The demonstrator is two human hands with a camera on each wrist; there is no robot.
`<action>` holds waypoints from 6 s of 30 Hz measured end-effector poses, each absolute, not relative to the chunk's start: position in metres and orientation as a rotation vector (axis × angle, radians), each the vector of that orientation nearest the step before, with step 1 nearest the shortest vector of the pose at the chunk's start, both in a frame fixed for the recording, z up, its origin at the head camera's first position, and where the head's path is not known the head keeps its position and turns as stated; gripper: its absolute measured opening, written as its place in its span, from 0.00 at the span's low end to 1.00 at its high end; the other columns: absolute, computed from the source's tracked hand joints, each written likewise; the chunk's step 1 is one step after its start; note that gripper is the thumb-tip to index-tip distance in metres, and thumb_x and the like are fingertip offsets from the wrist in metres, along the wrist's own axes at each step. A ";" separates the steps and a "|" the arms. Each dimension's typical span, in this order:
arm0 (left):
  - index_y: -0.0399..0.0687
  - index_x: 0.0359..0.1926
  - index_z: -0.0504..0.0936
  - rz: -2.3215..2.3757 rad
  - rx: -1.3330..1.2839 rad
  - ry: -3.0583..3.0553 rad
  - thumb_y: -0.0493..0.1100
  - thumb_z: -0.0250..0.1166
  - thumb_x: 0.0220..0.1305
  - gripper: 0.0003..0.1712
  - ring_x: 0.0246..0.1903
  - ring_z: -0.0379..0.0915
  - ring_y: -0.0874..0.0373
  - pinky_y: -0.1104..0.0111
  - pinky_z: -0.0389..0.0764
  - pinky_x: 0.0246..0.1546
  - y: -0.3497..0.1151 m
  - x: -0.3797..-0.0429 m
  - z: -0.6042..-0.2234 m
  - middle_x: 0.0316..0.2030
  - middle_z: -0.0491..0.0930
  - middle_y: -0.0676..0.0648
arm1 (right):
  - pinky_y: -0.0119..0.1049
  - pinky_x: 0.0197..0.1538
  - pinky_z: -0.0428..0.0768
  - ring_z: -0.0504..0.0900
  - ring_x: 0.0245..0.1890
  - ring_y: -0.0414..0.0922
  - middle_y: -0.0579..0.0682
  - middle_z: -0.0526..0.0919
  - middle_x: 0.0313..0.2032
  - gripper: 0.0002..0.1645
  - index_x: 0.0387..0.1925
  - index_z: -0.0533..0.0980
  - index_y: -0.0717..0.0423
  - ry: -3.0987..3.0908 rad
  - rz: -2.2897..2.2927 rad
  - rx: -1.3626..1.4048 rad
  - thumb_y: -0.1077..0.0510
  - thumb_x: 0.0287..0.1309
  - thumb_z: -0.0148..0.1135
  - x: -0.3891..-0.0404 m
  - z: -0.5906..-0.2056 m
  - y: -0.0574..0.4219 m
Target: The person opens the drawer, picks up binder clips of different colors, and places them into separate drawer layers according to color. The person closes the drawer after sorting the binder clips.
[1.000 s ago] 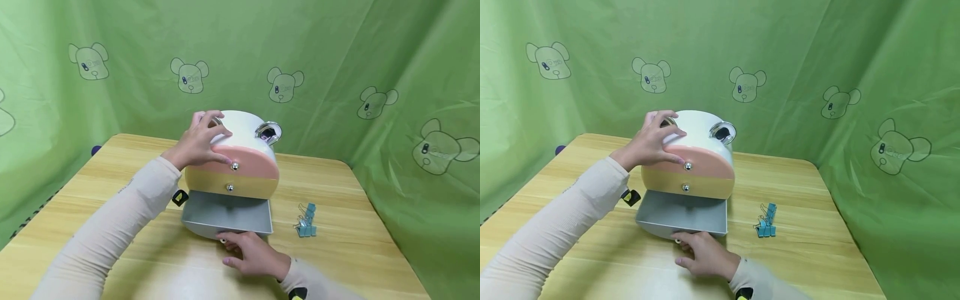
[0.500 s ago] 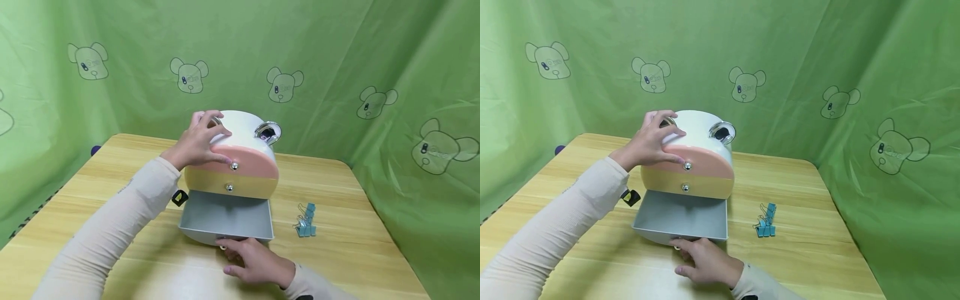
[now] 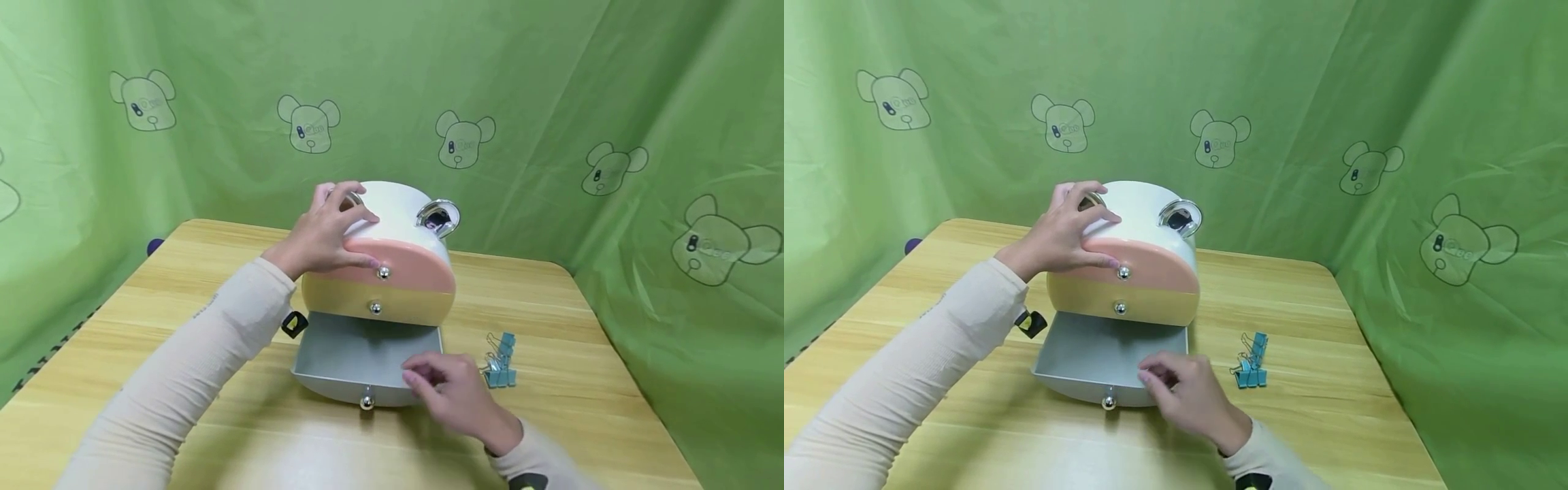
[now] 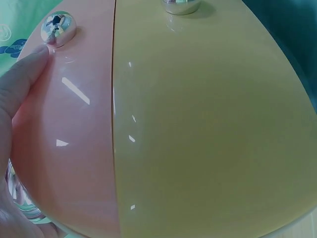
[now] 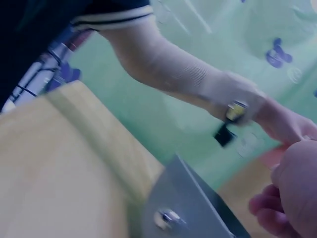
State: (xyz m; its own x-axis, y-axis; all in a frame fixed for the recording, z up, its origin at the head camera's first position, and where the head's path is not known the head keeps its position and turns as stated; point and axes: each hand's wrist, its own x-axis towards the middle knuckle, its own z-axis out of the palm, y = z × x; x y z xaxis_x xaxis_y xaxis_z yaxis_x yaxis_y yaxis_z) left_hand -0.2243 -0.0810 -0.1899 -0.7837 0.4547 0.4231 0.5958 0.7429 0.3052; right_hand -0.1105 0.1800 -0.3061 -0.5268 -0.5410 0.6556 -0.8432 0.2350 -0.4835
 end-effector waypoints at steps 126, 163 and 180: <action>0.58 0.55 0.80 -0.614 -0.798 -2.615 0.69 0.74 0.41 0.40 0.67 0.41 0.44 0.45 0.67 0.56 -0.080 -0.224 -0.193 0.69 0.52 0.50 | 0.30 0.32 0.82 0.80 0.30 0.40 0.47 0.82 0.31 0.13 0.28 0.77 0.56 -2.486 0.763 0.904 0.74 0.47 0.68 -0.140 -0.266 0.211; 0.56 0.54 0.80 -0.614 -0.805 -2.593 0.69 0.75 0.40 0.40 0.67 0.42 0.43 0.45 0.66 0.57 -0.080 -0.223 -0.192 0.69 0.53 0.49 | 0.37 0.41 0.81 0.80 0.35 0.41 0.48 0.83 0.33 0.05 0.32 0.79 0.57 -2.620 0.692 1.236 0.65 0.54 0.68 -0.140 -0.283 0.166; 0.57 0.54 0.80 -0.620 -0.803 -2.601 0.68 0.75 0.40 0.40 0.68 0.41 0.43 0.44 0.64 0.58 -0.080 -0.224 -0.194 0.69 0.53 0.49 | 0.30 0.36 0.79 0.76 0.30 0.35 0.44 0.81 0.29 0.05 0.32 0.79 0.57 -2.728 0.675 1.411 0.67 0.61 0.60 -0.144 -0.306 0.157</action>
